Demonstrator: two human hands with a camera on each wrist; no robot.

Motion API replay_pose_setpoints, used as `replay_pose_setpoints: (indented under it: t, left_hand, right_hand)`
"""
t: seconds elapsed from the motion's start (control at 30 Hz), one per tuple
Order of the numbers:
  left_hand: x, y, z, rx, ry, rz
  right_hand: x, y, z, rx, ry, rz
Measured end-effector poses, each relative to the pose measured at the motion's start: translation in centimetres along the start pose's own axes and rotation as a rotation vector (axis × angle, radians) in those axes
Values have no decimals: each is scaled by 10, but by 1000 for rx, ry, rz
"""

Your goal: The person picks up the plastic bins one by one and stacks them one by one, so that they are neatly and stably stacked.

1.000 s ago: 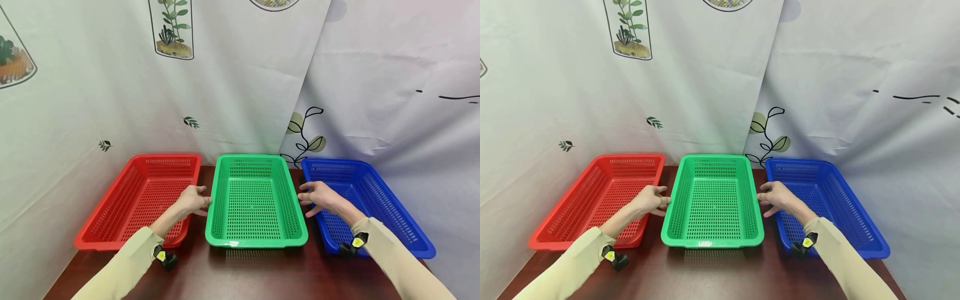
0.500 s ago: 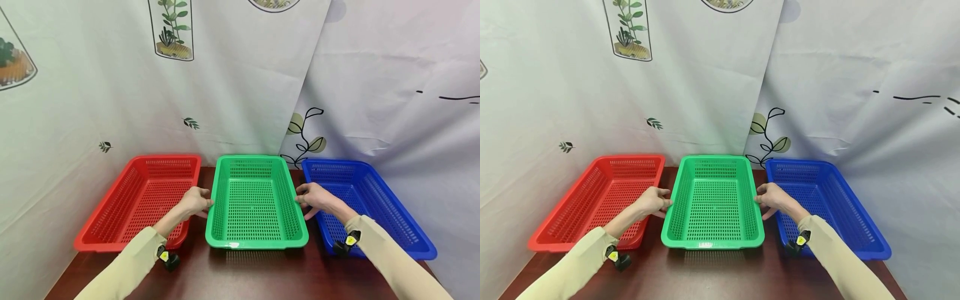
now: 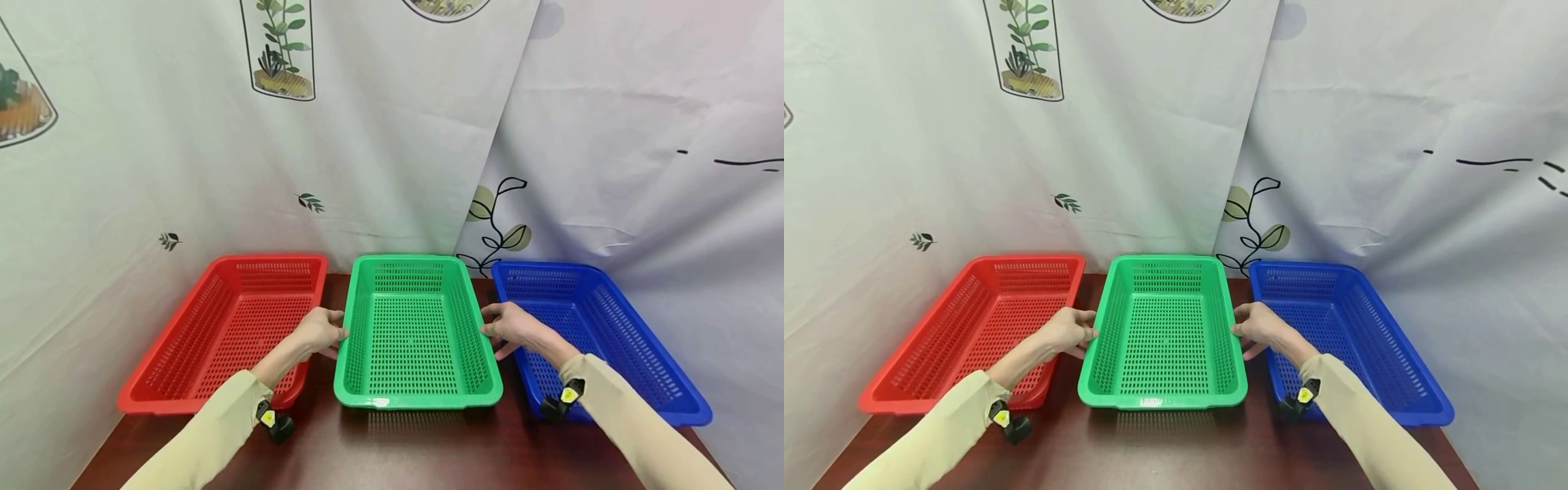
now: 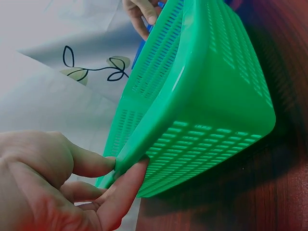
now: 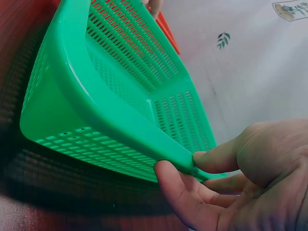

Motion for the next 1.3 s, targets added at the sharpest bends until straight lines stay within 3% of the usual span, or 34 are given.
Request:
replay_pose_setpoints:
  t: [0.3,0.6,1.3]
  left_hand:
    - [-1,0,1,16,2,17]
    - [3,-6,-3,-26,28,-10]
    - [30,-30,-11,-94,78,-33]
  right_hand:
    - [3,1,2,21,9,-21]
    - [1,-3,-2,8,2,25]
    - [-20,-11,-14,-19,-72,94]
Point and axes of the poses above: each hand's wrist, its own z-axis towards the middle knuckle, its own y-axis out of the palm, x = y × z, the point moved 4 cm from there along z, towards the middle knuckle, and after that the axes turned 4 degrees about -y, right-handed, at the moved point
